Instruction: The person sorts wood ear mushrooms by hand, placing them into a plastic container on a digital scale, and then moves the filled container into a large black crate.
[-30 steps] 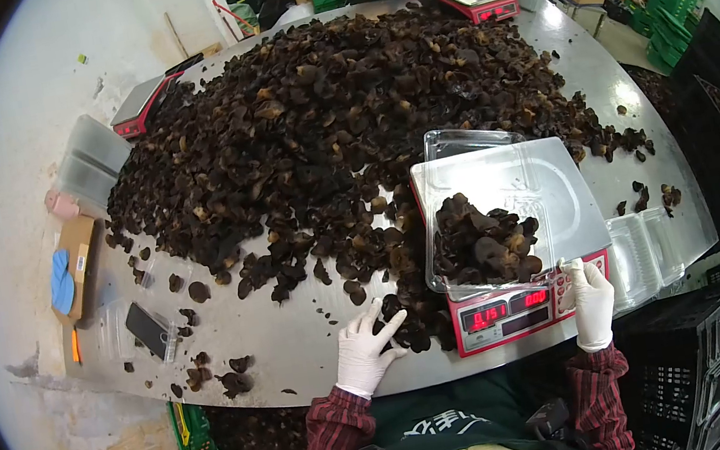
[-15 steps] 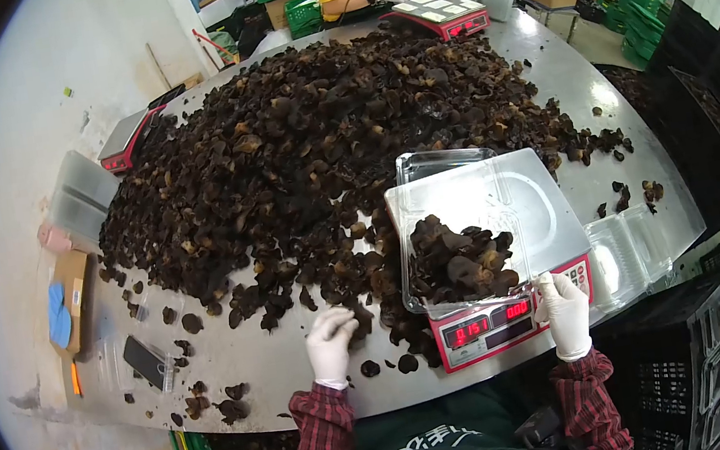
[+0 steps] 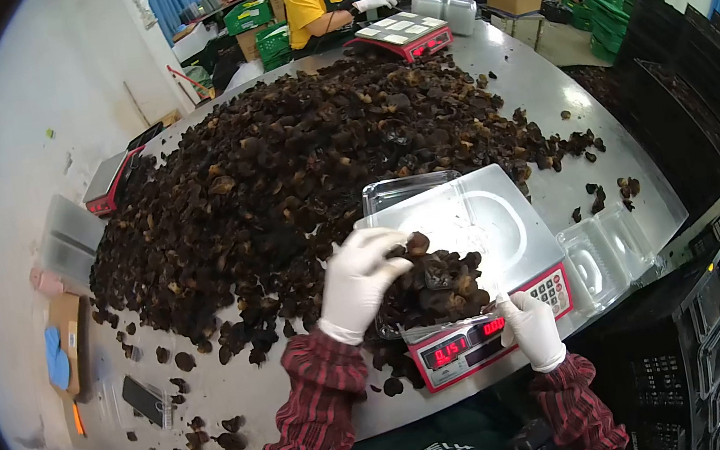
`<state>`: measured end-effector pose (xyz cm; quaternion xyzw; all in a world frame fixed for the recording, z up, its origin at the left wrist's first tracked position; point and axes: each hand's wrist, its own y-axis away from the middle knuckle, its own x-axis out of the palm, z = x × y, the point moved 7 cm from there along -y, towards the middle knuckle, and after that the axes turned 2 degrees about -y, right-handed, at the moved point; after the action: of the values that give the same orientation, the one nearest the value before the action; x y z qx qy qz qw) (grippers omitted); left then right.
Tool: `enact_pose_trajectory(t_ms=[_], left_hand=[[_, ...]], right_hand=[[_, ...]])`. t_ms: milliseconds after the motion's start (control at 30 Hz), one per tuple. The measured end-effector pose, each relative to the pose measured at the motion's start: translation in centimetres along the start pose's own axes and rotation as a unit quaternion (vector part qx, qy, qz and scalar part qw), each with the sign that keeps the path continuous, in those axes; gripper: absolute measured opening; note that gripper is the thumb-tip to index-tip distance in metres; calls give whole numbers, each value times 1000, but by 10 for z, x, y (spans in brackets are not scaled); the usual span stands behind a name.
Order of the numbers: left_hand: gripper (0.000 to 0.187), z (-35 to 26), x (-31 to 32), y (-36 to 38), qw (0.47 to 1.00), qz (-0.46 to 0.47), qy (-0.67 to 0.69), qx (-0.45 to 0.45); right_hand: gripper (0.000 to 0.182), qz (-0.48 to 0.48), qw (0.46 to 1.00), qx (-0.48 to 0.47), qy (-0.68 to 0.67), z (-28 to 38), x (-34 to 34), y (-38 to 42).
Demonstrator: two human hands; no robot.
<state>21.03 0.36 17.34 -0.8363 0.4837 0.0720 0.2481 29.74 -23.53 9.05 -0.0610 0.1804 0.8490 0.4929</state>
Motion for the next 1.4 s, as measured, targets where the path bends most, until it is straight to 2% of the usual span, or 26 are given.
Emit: enact_pose_trajectory(t_ms=[33,100,167,200,233,300,400,433,500,567,633,667,700,767,833,900,967,1033,1100,1133,1167,1267,1300,1333,1367,1400], left_hand=[[28,7,-14,-2,998,-52,-38,12],[25,27,-34,-8,939,-79,-326,75],[26,56,-38,-20,938,-93,-333,-7],[32,90,-33,-25,976,-51,-190,-90],[43,99,-20,-31,993,-30,-35,-105],[53,108,-6,-36,979,-13,106,-173],[59,94,-11,-34,940,-89,313,-106],[58,76,-15,-27,953,-83,291,-26],[51,53,-28,1,994,2,57,92],[37,16,-29,38,973,-19,-162,164],[41,11,-21,65,992,0,-119,49],[45,31,-13,78,995,-11,43,-90],[49,50,0,95,952,-20,203,-229],[55,54,10,100,919,-59,298,-251],[57,58,14,101,899,-78,348,-255],[57,58,18,98,891,-90,370,-246],[49,51,18,97,905,-76,347,-233],[58,59,19,98,903,-94,329,-259],[59,65,20,97,899,-80,360,-237],[51,62,19,93,902,-54,372,-213],[56,69,14,99,901,-34,312,-299],[46,83,6,102,917,-49,290,-270],[33,87,-2,97,973,-4,176,-147],[22,71,0,93,997,40,57,-18],[22,71,3,95,997,42,57,-16],[15,61,5,96,997,1,65,-43]], right_hand=[[33,27,999,20,-38,-2,3,0],[32,41,997,19,-57,-7,5,-4],[31,41,995,-1,-89,-2,7,-7],[31,42,995,-5,-92,2,7,-9],[30,53,992,9,-110,4,8,-10],[29,60,990,21,-128,3,7,-12],[36,87,982,-16,-164,3,5,-15],[36,81,983,-16,-165,2,2,-15],[43,123,957,-16,-263,2,3,-13],[45,138,939,-2,-316,-4,1,-14],[38,149,968,-5,-199,1,-1,-13],[32,158,970,19,-185,5,3,-10],[30,172,962,41,-209,0,5,-11],[35,206,959,36,-191,-7,12,-13],[40,202,935,50,-288,-5,19,-9],[43,204,920,16,-335,-7,18,-14],[35,178,931,15,-318,-14,19,-27],[29,189,950,1,-247,-18,24,-37],[24,153,950,1,-273,-23,29,-48],[24,140,955,1,-260,-17,27,-45],[23,132,960,1,-247,-9,27,-42],[31,107,983,-61,-139,-9,34,-42],[32,94,986,-88,-110,-4,32,-38],[31,72,993,-77,-55,-1,30,-35],[31,51,997,-66,0,1,29,-32],[30,-67,975,-200,69,-7,33,-36]])
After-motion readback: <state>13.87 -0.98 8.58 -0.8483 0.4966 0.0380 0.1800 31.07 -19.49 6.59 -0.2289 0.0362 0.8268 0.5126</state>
